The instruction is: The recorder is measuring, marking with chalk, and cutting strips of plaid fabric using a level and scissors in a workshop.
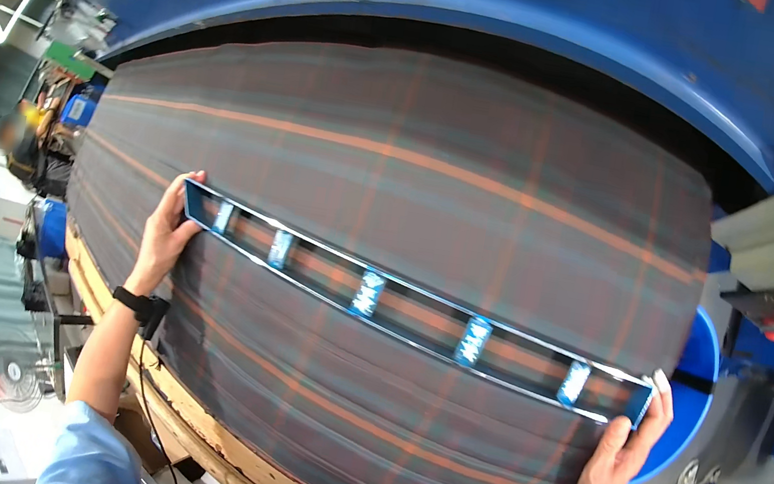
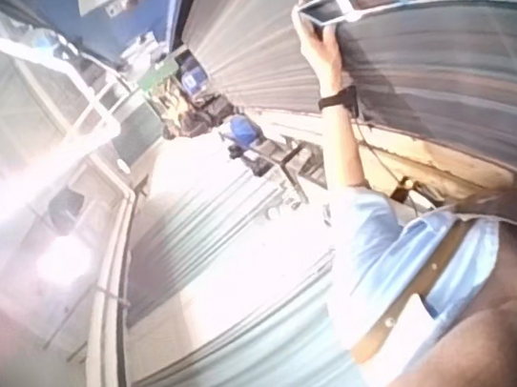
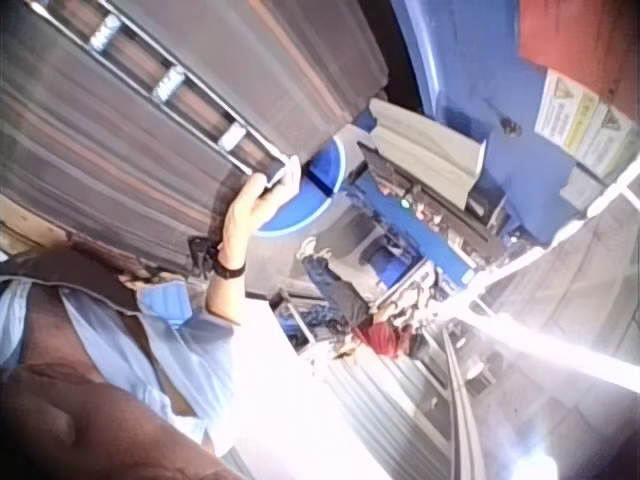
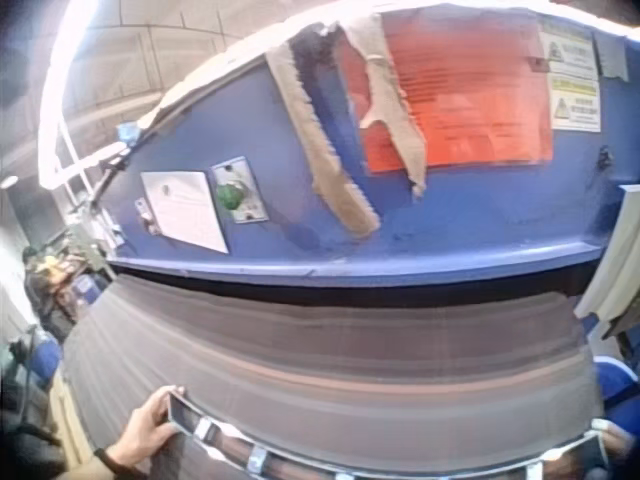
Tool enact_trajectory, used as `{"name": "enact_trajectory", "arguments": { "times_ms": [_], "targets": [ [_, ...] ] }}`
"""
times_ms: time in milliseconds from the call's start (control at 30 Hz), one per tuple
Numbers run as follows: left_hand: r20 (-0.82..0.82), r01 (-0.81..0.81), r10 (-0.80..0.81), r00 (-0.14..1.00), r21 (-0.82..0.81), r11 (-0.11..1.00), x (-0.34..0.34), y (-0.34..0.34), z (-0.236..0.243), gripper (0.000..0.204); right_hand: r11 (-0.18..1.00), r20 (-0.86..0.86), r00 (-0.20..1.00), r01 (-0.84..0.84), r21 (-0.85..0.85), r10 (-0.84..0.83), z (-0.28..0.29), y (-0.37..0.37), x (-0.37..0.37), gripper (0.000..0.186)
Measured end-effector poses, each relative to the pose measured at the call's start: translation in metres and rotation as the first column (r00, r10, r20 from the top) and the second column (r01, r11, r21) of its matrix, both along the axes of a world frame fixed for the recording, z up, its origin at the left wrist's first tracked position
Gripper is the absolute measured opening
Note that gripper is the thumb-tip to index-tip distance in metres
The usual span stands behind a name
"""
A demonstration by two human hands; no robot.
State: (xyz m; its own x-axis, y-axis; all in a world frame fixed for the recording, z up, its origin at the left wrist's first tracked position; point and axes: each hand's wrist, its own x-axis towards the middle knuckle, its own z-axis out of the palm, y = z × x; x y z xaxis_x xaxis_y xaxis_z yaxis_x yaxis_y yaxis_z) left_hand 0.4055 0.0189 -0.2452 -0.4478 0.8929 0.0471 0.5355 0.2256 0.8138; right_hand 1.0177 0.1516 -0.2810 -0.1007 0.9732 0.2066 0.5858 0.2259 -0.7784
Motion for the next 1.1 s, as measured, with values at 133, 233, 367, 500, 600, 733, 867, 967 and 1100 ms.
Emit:
{"name": "enact_trajectory", "arguments": {
  "times_ms": [133,233,367,500,600,733,867,967,1100],
  "targets": [
    [-0.015,-0.014,0.015,1.0,0.002,1.0,-0.002,-0.002,0.0,0.075,0.999,0.02,1.0,0.017,-0.036,-0.016,-0.009,-0.001,0.009,0.056],
    [-0.017,0.004,-0.005,1.0,-0.02,1.0,-0.001,-0.002,0.003,0.078,0.998,0.051,0.997,0.059,-0.038,-0.057,-0.013,-0.002,0.014,0.054],
    [-0.019,-0.011,0.01,1.0,-0.04,0.999,0.002,-0.001,0.006,0.078,0.997,0.092,0.993,0.074,-0.026,-0.071,-0.005,0.002,0.004,0.053],
    [-0.026,-0.042,0.041,0.999,-0.062,0.997,0.005,-0.001,0.01,0.08,1.0,0.182,0.983,-0.003,-0.023,0.007,0.022,0.0,-0.013,0.05],
    [-0.035,-0.035,0.032,0.999,-0.068,0.997,0.006,-0.001,0.011,0.08,1.0,0.24,0.97,-0.025,0.011,0.021,0.028,0.002,-0.02,0.05],
    [-0.045,-0.045,0.042,0.998,-0.067,0.997,0.008,0.002,0.014,0.08,0.999,0.224,0.974,0.03,-0.037,-0.021,0.029,0.001,-0.024,0.05],
    [-0.038,-0.046,0.042,0.998,-0.099,0.994,0.01,0.002,0.021,0.083,0.98,0.17,0.98,0.128,-0.155,-0.101,0.035,-0.003,-0.033,0.05],
    [-0.006,-0.059,0.059,0.998,-0.116,0.992,0.009,0.0,0.024,0.087,0.972,0.123,0.986,0.135,-0.194,-0.112,0.037,-0.005,-0.033,0.051],
    [0.041,0.036,-0.032,0.999,-0.1,0.994,0.002,0.0,0.021,0.087,0.977,0.241,0.967,0.127,-0.17,-0.083,0.022,-0.006,-0.011,0.053]
  ]
}}
